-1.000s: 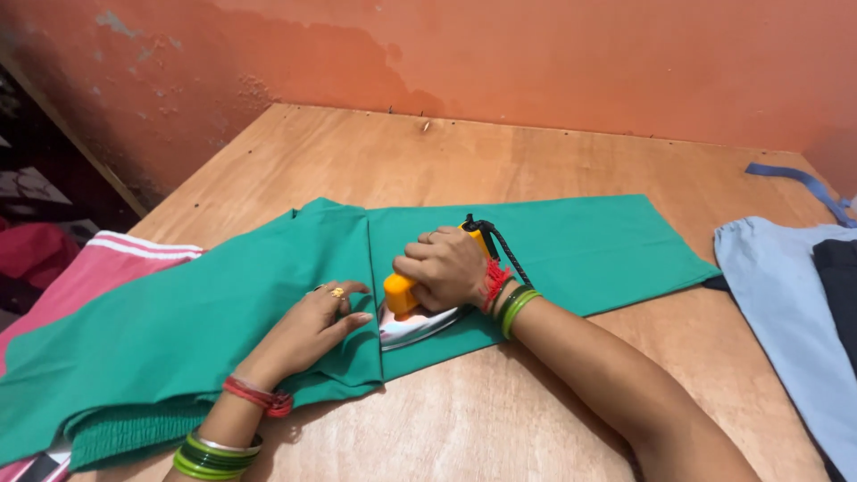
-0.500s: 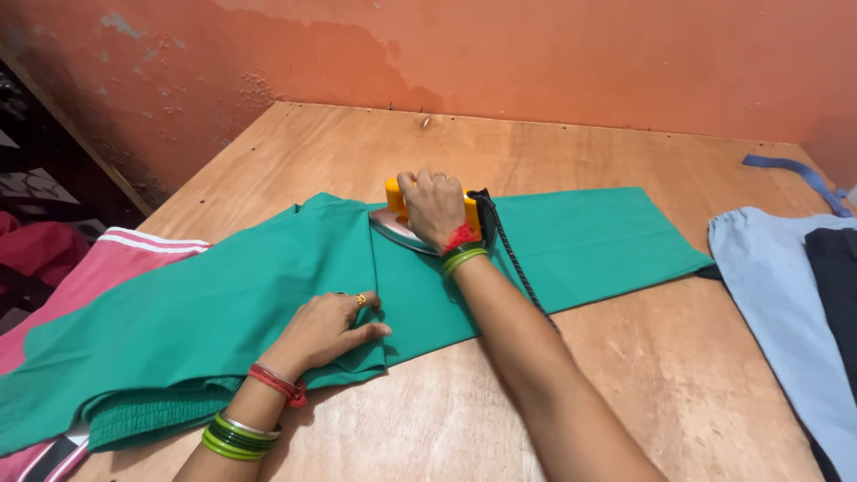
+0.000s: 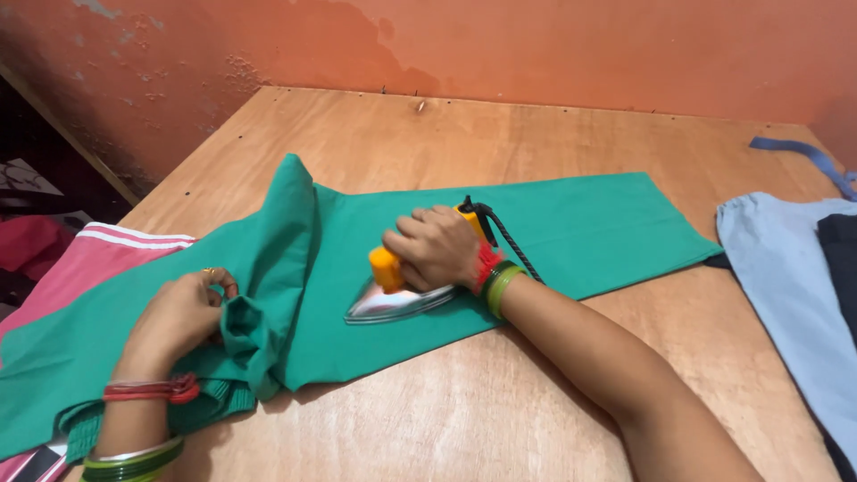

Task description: The person irons a pair of green pants on a flat wooden board, moving the iron along the fabric while holding the garment steady with the other hand. They reposition and turn the pants to press different sections, then lift the garment at the end.

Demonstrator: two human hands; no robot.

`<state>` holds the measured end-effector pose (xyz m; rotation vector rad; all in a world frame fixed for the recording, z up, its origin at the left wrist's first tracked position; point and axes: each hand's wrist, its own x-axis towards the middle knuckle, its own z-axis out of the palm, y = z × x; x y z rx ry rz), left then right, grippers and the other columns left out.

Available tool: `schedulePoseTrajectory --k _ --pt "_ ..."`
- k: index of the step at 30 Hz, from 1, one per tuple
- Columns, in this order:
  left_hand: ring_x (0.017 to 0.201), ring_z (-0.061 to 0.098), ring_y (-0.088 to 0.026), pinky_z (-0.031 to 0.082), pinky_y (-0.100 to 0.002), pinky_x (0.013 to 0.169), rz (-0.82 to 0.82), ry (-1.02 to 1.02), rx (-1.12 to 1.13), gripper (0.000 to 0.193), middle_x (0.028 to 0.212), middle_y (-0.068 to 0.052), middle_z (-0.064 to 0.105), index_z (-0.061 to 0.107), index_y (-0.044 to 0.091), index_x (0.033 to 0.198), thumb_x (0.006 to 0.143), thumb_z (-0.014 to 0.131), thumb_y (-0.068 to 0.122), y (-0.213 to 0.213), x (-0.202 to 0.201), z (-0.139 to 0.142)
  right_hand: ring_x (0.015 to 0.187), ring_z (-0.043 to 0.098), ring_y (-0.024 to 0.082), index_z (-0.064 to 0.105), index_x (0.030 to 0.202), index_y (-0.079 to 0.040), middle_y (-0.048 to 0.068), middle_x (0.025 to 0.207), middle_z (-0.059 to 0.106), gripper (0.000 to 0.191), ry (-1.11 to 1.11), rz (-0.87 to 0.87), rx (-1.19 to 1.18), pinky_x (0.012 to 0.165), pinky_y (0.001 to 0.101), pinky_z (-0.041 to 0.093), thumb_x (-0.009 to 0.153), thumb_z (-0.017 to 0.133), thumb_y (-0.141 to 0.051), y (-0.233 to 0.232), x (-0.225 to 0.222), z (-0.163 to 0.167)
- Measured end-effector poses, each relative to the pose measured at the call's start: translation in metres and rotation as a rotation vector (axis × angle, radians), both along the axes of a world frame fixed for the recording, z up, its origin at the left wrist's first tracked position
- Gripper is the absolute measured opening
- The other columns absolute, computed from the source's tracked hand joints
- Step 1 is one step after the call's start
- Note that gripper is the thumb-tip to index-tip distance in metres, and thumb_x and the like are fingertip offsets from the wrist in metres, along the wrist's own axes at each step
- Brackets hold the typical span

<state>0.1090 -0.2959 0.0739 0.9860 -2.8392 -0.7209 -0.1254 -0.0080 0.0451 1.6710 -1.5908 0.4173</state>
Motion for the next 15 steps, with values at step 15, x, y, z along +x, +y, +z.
schedulePoseTrajectory --k 15 --pt "0.086 0.065 -0.013 0.053 -0.026 0.072 -0.179 0.326 0.623 0.026 0.091 -0.007 0.071 0.061 0.003 0.089 0.09 0.074 0.025 -0.079 -0.003 -0.072 0.074 0.065 0.027 0.061 0.092 -0.015 0.004 0.082 0.063 0.025 -0.087 -0.158 -0.04 0.064 0.0428 0.049 0.078 0.07 -0.033 -0.089 -0.01 -0.011"
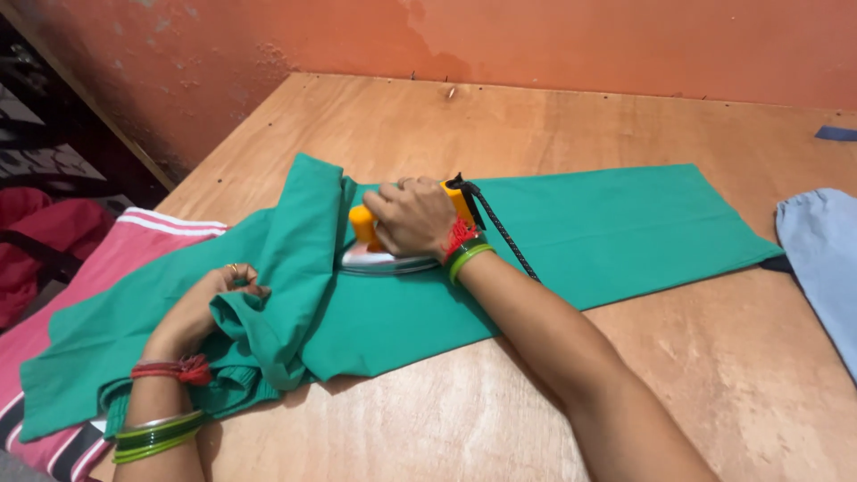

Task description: The person irons a pair of green pants on a flat wooden board, moving the iron along the fabric while holding the garment steady with the other hand. They reposition and turn the pants to press different sections, then lift the garment at the end.

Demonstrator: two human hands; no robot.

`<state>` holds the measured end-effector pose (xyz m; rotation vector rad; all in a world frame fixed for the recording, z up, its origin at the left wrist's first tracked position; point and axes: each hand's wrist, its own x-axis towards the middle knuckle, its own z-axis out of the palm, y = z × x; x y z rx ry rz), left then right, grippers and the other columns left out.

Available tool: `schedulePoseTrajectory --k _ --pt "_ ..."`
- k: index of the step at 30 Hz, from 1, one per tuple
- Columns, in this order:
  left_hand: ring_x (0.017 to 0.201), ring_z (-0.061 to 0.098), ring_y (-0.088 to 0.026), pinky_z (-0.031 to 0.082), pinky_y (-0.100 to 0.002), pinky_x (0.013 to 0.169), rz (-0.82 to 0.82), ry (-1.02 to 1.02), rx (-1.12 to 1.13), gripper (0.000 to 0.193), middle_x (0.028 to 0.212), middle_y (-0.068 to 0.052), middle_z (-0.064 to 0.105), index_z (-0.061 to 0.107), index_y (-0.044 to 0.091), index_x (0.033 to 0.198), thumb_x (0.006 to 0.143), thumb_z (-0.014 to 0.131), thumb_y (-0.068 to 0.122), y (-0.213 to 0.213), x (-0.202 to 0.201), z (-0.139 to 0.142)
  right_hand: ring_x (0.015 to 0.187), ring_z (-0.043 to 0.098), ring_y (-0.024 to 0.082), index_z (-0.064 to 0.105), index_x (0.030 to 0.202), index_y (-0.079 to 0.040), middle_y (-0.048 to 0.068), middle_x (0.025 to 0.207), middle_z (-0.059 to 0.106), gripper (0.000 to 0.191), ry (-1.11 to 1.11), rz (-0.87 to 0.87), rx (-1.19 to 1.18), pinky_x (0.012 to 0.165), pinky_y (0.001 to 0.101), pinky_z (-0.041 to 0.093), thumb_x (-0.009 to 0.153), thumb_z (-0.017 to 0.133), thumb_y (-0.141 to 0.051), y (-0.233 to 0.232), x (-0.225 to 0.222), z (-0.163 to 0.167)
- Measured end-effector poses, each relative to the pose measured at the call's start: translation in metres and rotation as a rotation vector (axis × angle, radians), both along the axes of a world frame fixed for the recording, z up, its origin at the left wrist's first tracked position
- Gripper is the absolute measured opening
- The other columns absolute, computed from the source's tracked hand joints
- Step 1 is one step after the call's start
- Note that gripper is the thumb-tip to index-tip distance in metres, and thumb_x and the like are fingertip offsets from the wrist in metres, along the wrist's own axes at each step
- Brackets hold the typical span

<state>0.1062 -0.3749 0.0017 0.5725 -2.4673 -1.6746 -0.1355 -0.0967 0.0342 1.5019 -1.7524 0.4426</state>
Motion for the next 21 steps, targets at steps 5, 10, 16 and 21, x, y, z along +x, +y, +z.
schedulePoseTrajectory --k 5,10,16,21 --pt "0.089 0.066 -0.012 0.053 -0.026 0.075 -0.013 0.03 -0.023 0.029 0.091 -0.006 0.071 0.061 0.002 0.089 0.091 0.073 0.028 -0.002 0.001 -0.004 0.069 0.062 0.026 0.062 0.095 -0.013 0.005 0.078 0.058 0.032 0.006 0.281 0.042 0.062 0.0411 0.047 0.071 0.069 -0.032 0.046 0.054 0.012" --pt "0.09 0.066 -0.013 0.053 -0.028 0.076 0.024 -0.002 -0.061 0.026 0.093 -0.006 0.072 0.063 0.002 0.092 0.092 0.071 0.027 -0.004 -0.002 -0.006 0.067 0.062 0.025 0.065 0.094 -0.014 0.003 0.076 0.059 0.033 -0.027 0.236 0.112 0.061 0.0396 0.048 0.066 0.071 -0.031 0.098 0.068 0.026" --pt "0.095 0.067 -0.018 0.052 -0.035 0.085 -0.101 0.158 -0.431 0.034 0.097 -0.007 0.074 0.07 0.002 0.112 0.096 0.062 0.032 0.027 0.013 0.049 0.065 0.063 0.026 0.061 0.081 -0.012 0.005 0.07 0.061 0.023 -0.03 0.018 0.099 0.059 0.0399 0.048 0.069 0.073 -0.028 0.184 0.037 0.024" --pt "0.091 0.072 -0.027 0.055 -0.039 0.081 0.01 0.164 -0.764 0.033 0.102 -0.015 0.075 0.07 0.004 0.114 0.097 0.065 0.033 0.111 0.005 0.109 0.068 0.067 0.03 0.06 0.081 -0.012 0.008 0.073 0.066 0.021 -0.035 -0.245 0.129 0.061 0.0433 0.052 0.068 0.07 -0.025 0.261 -0.007 0.024"
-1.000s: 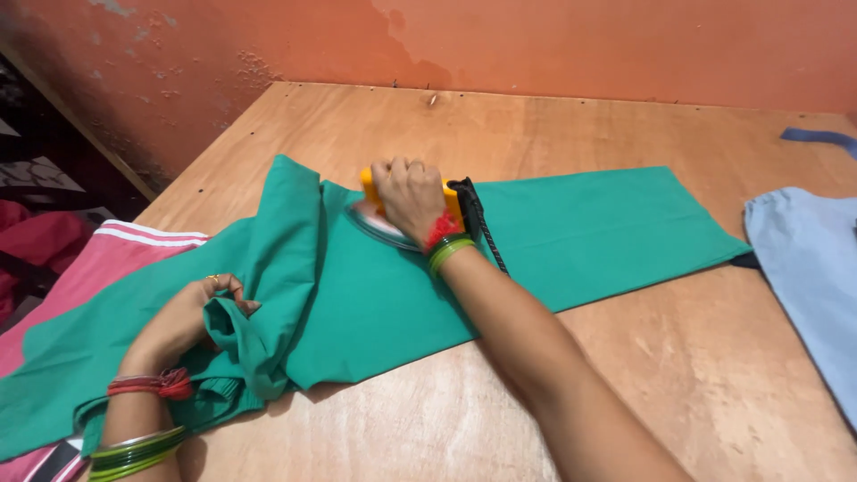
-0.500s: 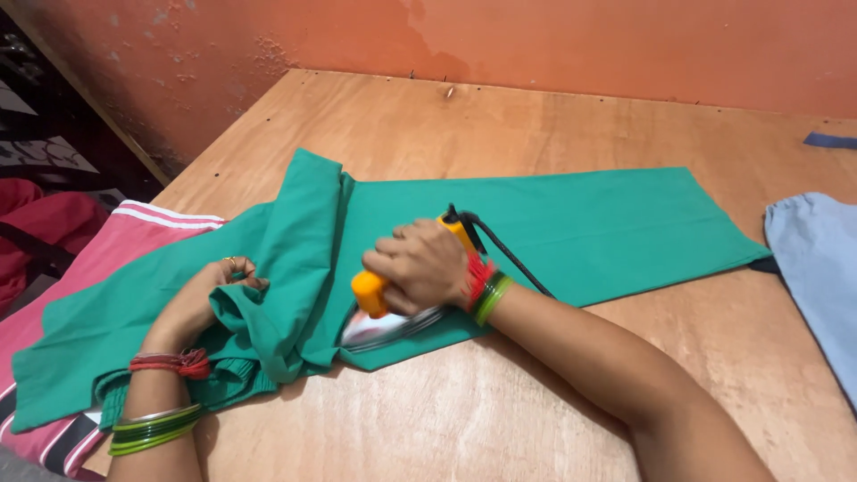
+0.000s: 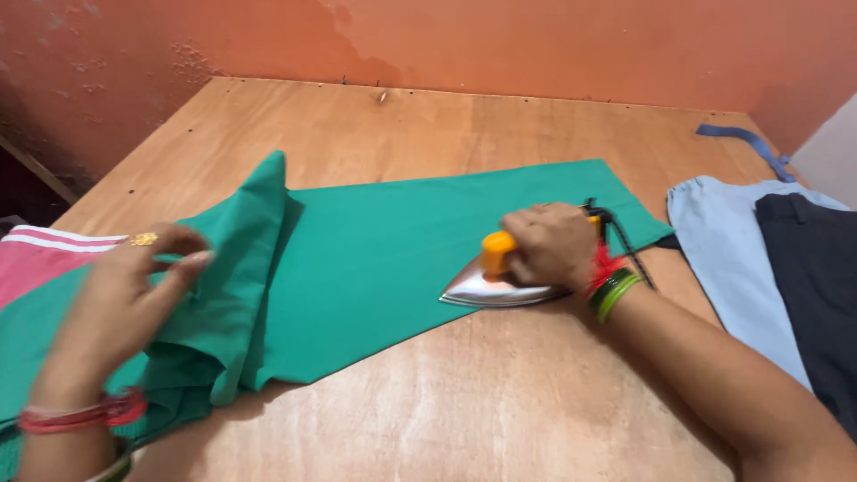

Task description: The person irons a pair of green pants on a flat wooden board, moving the iron along the fabric while holding the garment steady with the other hand. They reposition and turn the pants to press different sections, then lift the garment at the end.

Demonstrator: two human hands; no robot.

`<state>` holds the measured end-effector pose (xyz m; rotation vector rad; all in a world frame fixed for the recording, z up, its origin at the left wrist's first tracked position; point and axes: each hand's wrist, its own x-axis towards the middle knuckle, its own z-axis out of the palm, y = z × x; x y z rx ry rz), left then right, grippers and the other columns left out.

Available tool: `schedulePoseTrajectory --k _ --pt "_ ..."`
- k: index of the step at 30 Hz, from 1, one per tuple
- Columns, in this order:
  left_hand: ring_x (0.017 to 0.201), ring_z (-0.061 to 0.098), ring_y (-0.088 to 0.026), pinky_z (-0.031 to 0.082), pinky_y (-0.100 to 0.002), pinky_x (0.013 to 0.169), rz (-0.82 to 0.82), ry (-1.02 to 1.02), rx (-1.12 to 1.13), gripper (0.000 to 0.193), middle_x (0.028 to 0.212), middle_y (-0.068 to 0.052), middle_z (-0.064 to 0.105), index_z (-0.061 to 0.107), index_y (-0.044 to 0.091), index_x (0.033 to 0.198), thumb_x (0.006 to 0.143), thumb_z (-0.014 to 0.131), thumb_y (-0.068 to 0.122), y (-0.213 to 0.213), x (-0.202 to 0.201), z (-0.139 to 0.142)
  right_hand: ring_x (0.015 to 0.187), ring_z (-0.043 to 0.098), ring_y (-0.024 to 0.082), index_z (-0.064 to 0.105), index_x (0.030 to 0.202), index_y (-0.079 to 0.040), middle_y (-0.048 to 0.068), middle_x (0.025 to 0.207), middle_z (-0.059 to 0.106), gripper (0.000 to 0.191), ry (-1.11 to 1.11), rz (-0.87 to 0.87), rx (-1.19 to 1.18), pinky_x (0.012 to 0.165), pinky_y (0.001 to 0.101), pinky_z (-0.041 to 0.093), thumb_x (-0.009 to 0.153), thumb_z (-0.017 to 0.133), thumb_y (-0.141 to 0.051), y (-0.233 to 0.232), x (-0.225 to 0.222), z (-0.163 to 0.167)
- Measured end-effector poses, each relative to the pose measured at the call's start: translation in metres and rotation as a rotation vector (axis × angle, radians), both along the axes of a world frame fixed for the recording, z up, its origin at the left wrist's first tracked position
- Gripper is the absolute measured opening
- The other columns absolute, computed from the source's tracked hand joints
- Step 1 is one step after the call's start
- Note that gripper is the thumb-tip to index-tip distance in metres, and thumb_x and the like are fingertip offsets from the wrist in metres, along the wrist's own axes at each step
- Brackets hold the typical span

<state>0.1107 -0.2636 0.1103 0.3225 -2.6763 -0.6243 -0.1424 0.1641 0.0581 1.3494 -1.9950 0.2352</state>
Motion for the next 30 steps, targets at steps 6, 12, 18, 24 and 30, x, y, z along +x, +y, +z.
schedulePoseTrajectory --k 6,12,18,24,30 --pt "0.108 0.064 -0.034 0.052 -0.043 0.088 -0.435 -0.064 -0.169 0.039 0.12 -0.01 0.068 0.069 0.011 0.117 0.085 0.071 0.033 0.119 -0.039 -0.019 0.069 0.068 0.032 0.061 0.087 -0.011 0.009 0.076 0.069 0.026 -0.02 -0.576 0.045 0.055 0.0467 0.051 0.08 0.072 -0.033 0.057 -0.056 0.004" --pt "0.145 0.028 -0.04 0.032 -0.047 0.112 -0.5 -0.252 -0.39 0.087 0.161 -0.021 0.031 0.044 0.005 0.149 0.086 0.06 0.063 0.162 -0.067 -0.077 0.073 0.068 0.031 0.063 0.087 -0.013 0.009 0.078 0.068 0.022 0.045 -0.271 -0.016 0.062 0.0458 0.052 0.074 0.07 -0.029 0.043 -0.063 -0.006" --pt "0.15 0.018 -0.041 0.02 -0.053 0.118 -0.451 -0.206 -0.409 0.092 0.162 -0.022 0.024 0.036 0.005 0.153 0.093 0.042 0.074 0.158 -0.069 -0.109 0.07 0.067 0.03 0.064 0.086 -0.013 0.008 0.075 0.066 0.024 0.044 -0.127 -0.074 0.06 0.0443 0.05 0.073 0.073 -0.031 -0.031 -0.062 -0.021" --pt "0.151 0.017 -0.04 0.018 -0.052 0.119 -0.455 -0.207 -0.398 0.088 0.163 -0.021 0.023 0.034 0.006 0.155 0.095 0.04 0.071 0.156 -0.068 -0.108 0.069 0.068 0.032 0.065 0.09 -0.015 0.009 0.079 0.069 0.018 0.058 -0.479 -0.243 0.059 0.0468 0.05 0.081 0.07 -0.029 -0.104 -0.096 -0.019" --pt "0.151 0.016 -0.039 0.016 -0.051 0.119 -0.446 -0.222 -0.388 0.089 0.164 -0.02 0.022 0.033 0.007 0.155 0.094 0.04 0.072 0.158 -0.068 -0.105 0.067 0.068 0.032 0.063 0.086 -0.013 0.009 0.079 0.069 0.018 0.013 -0.353 -0.151 0.058 0.0453 0.05 0.079 0.068 -0.029 -0.09 -0.084 -0.011"
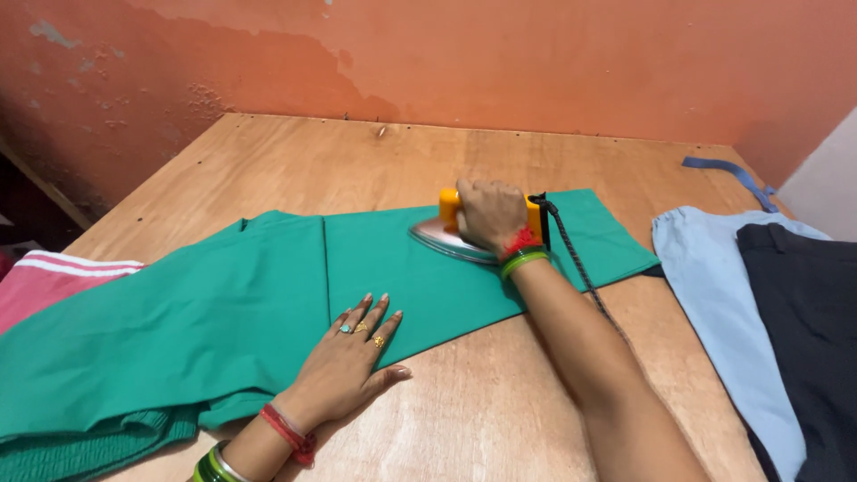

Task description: The person irons a pair of green pants on a flat wooden board, moving the iron along the fabric while holding the garment steady with the other hand. They reposition and turn the pants to press different sections, then lift the garment at the end.

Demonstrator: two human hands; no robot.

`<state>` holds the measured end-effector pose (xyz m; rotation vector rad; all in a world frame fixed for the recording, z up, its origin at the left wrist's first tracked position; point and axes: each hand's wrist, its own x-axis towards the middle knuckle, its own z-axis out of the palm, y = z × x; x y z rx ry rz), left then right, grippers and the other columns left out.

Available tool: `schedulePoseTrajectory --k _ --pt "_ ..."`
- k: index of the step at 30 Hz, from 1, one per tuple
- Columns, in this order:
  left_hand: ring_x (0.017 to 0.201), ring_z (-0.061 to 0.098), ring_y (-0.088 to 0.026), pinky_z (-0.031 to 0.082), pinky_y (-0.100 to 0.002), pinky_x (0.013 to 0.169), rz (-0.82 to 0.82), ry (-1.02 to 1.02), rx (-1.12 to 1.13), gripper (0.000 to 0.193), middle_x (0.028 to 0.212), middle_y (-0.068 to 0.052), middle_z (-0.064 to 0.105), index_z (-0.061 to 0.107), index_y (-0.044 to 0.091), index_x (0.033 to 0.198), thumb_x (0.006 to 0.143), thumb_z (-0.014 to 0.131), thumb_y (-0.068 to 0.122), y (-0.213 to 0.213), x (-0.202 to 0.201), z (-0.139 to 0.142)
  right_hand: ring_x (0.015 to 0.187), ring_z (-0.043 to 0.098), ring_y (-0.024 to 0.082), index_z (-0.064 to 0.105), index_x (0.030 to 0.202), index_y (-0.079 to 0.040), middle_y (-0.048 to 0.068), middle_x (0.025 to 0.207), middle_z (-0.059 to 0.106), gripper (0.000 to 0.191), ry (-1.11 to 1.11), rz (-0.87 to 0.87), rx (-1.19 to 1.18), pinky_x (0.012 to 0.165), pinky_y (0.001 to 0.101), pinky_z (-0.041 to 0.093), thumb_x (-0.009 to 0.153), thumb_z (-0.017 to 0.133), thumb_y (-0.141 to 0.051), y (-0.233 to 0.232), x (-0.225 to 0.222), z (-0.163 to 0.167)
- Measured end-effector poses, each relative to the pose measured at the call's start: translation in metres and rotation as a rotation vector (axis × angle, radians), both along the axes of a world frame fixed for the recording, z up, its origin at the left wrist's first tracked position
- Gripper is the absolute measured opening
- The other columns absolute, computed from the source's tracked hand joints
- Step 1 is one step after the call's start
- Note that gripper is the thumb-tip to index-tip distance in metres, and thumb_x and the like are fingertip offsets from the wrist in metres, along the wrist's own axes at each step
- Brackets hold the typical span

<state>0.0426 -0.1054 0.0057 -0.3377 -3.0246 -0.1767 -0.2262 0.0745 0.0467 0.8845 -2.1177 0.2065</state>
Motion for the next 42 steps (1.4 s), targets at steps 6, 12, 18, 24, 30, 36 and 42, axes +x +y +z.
schedulePoseTrajectory --k 6,12,18,24,30,36,42 --pt "0.152 0.014 -0.038 0.016 -0.051 0.119 0.005 -0.008 -0.006 0.088 0.164 -0.019 0.02 0.034 0.008 0.154 0.094 0.04 0.072 0.0 0.0 -0.003 0.065 0.066 0.03 0.062 0.083 -0.012 0.009 0.071 0.065 0.021 0.056 0.3 0.131 0.059 0.0434 0.051 0.071 0.068 -0.027 0.072 0.038 -0.003" --pt "0.152 0.013 -0.035 0.015 -0.05 0.119 0.025 -0.046 -0.008 0.088 0.17 -0.015 0.019 0.032 0.011 0.155 0.094 0.038 0.073 0.002 0.0 0.001 0.065 0.068 0.029 0.063 0.093 -0.011 0.01 0.076 0.069 0.038 -0.002 -0.245 0.147 0.055 0.0442 0.051 0.083 0.073 -0.046 0.111 -0.01 -0.004" --pt "0.153 0.015 -0.031 0.014 -0.047 0.121 0.057 -0.031 0.026 0.081 0.169 -0.012 0.022 0.036 0.013 0.154 0.096 0.038 0.069 0.006 0.004 0.008 0.07 0.073 0.028 0.06 0.116 -0.006 0.012 0.079 0.072 0.068 -0.117 -0.669 0.12 0.051 0.0447 0.053 0.07 0.083 -0.051 0.132 -0.066 -0.012" --pt "0.151 0.018 -0.031 0.016 -0.047 0.119 0.061 0.023 0.005 0.079 0.169 -0.012 0.026 0.04 0.014 0.155 0.094 0.043 0.065 0.007 0.005 0.01 0.071 0.077 0.029 0.059 0.118 0.003 0.012 0.08 0.075 0.052 -0.273 -0.657 0.169 0.051 0.0471 0.056 0.094 0.076 -0.04 0.15 -0.061 -0.026" --pt "0.153 0.021 -0.031 0.017 -0.047 0.118 0.048 0.041 0.0 0.077 0.168 -0.01 0.029 0.043 0.017 0.156 0.095 0.043 0.065 0.005 0.006 0.007 0.073 0.076 0.025 0.06 0.112 0.001 0.009 0.083 0.074 0.049 -0.259 -0.698 0.25 0.048 0.0449 0.055 0.083 0.076 -0.035 0.169 -0.086 -0.024" --pt "0.151 0.023 -0.03 0.018 -0.047 0.118 0.034 0.062 0.006 0.075 0.167 -0.009 0.032 0.046 0.019 0.155 0.094 0.044 0.064 0.005 0.007 0.007 0.057 0.072 0.019 0.062 0.105 -0.008 0.002 0.069 0.071 0.028 0.076 -0.899 0.205 0.039 0.0399 0.05 0.093 0.069 -0.032 0.148 -0.122 -0.036" --pt "0.15 0.023 -0.03 0.018 -0.047 0.119 0.026 0.065 0.018 0.074 0.167 -0.009 0.032 0.046 0.018 0.153 0.095 0.044 0.064 0.005 0.007 0.007 0.065 0.071 0.03 0.063 0.099 -0.012 0.01 0.075 0.071 0.031 -0.079 -0.356 0.149 0.056 0.0436 0.053 0.09 0.065 -0.041 0.169 -0.085 -0.01"
